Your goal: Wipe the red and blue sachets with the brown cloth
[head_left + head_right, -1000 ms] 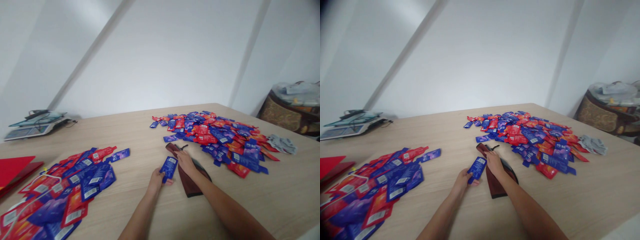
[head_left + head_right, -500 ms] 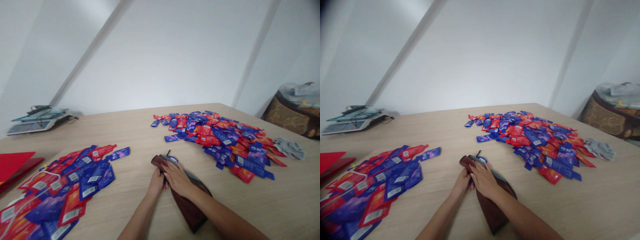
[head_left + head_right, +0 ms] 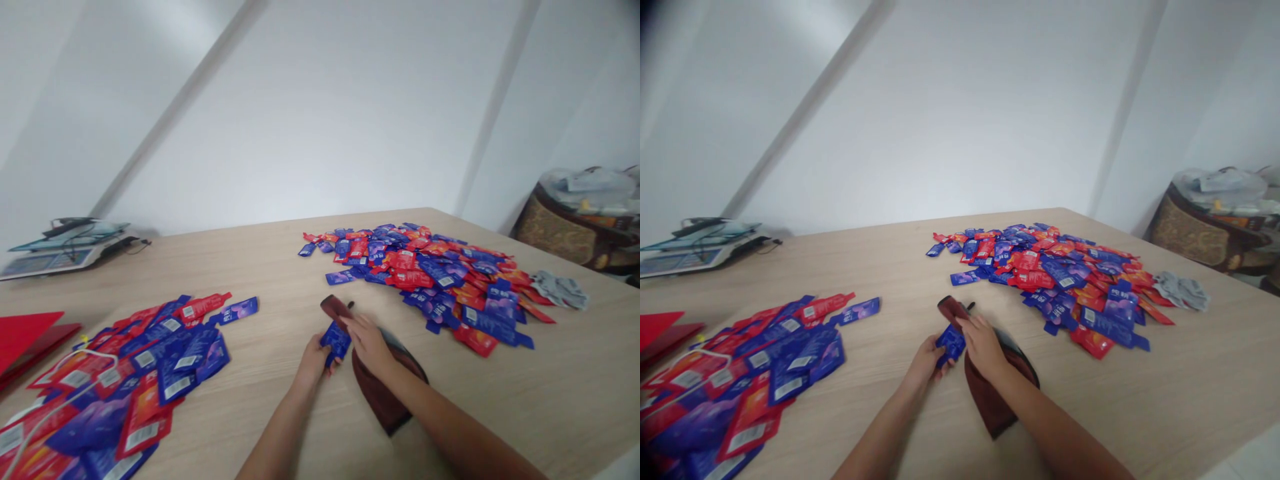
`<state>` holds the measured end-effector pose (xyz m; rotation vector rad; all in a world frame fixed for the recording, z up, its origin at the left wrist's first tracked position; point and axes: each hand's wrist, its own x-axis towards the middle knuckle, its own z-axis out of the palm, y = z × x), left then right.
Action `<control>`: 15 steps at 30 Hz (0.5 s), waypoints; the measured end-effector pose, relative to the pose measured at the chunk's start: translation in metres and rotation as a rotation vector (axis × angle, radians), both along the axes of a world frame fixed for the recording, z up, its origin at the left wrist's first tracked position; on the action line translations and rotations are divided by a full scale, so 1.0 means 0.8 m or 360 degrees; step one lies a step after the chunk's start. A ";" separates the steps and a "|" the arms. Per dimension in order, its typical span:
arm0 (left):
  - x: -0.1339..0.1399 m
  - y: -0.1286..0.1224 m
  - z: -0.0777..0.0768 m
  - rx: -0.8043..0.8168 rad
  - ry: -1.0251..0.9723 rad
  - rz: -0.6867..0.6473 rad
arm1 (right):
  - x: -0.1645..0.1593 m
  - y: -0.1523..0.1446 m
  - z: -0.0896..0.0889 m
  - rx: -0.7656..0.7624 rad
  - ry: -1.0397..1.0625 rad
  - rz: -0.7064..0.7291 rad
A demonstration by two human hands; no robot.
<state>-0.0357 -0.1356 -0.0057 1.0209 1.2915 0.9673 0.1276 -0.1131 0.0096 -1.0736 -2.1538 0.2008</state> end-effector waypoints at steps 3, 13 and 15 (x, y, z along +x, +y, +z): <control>0.003 0.000 0.000 0.0042 0.0048 -0.0009 | -0.012 -0.034 0.004 -0.0068 -0.0250 0.0250; 0.000 -0.006 0.005 -0.0043 -0.0018 0.0015 | -0.001 0.044 -0.001 -0.0337 -0.0439 -0.0289; -0.002 -0.006 0.006 -0.0056 -0.0053 0.0021 | 0.007 0.050 0.002 -0.0321 -0.0384 -0.0346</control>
